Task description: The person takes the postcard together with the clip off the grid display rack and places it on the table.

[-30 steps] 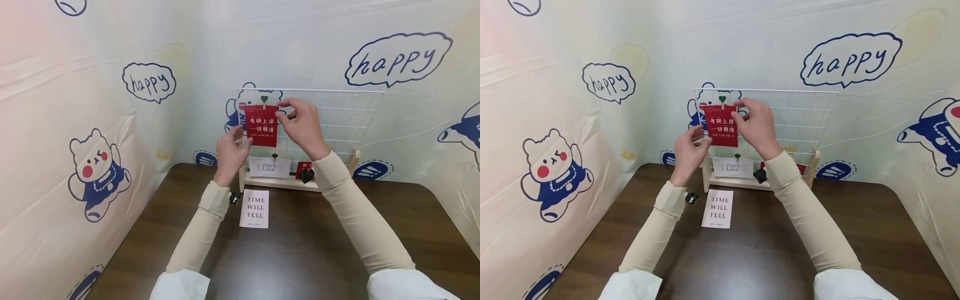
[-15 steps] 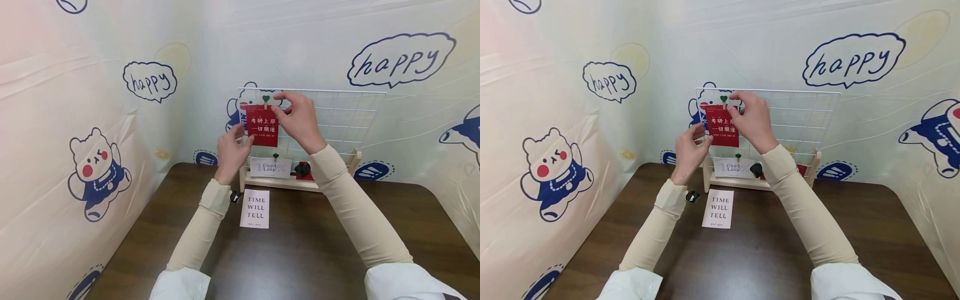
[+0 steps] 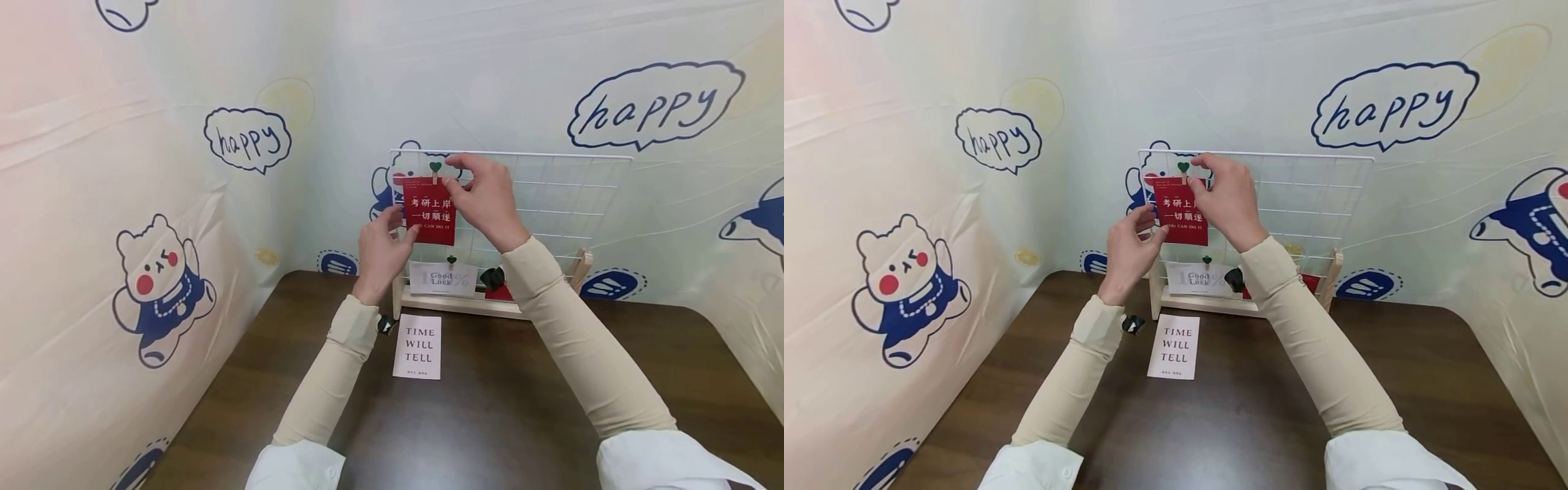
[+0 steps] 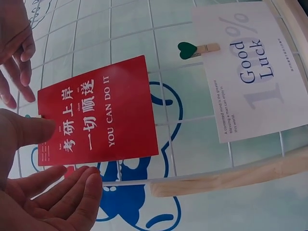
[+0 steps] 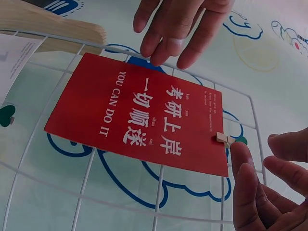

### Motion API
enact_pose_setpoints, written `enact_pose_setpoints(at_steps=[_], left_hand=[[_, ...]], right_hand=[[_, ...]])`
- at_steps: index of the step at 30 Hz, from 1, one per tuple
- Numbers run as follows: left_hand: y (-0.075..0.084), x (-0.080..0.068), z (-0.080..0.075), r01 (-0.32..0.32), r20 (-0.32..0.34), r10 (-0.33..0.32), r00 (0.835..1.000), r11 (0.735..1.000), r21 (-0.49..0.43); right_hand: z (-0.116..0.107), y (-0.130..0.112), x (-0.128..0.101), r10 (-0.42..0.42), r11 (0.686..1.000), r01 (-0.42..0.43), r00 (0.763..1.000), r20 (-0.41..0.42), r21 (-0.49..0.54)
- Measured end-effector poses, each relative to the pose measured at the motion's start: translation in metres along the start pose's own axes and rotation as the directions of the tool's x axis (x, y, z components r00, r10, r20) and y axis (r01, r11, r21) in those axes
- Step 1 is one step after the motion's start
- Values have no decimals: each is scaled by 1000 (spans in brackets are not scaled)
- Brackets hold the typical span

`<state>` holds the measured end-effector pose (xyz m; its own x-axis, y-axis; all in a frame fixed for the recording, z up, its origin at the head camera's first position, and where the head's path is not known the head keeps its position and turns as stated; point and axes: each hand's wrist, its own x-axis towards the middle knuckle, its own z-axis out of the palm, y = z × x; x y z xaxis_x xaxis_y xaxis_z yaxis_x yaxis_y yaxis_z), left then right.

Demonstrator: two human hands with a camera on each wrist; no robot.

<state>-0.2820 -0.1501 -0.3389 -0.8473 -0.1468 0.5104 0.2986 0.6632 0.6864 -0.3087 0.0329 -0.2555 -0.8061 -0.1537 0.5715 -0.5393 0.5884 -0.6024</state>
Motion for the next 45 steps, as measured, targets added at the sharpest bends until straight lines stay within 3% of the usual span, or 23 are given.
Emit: enact_pose_setpoints(at_steps=[16, 23, 45], left_hand=[[2, 6, 1, -2, 10, 2, 1000, 1000, -30], [-2, 9, 4, -5, -12, 5, 1000, 1000, -30], [-7, 16, 12, -7, -26, 5, 1000, 999, -49]], right_hand=[[2, -1, 8, 25, 998, -22, 998, 50, -63], [8, -5, 11, -10, 996, 16, 997, 73, -89], [17, -3, 19, 10, 992, 1, 996, 90, -124]])
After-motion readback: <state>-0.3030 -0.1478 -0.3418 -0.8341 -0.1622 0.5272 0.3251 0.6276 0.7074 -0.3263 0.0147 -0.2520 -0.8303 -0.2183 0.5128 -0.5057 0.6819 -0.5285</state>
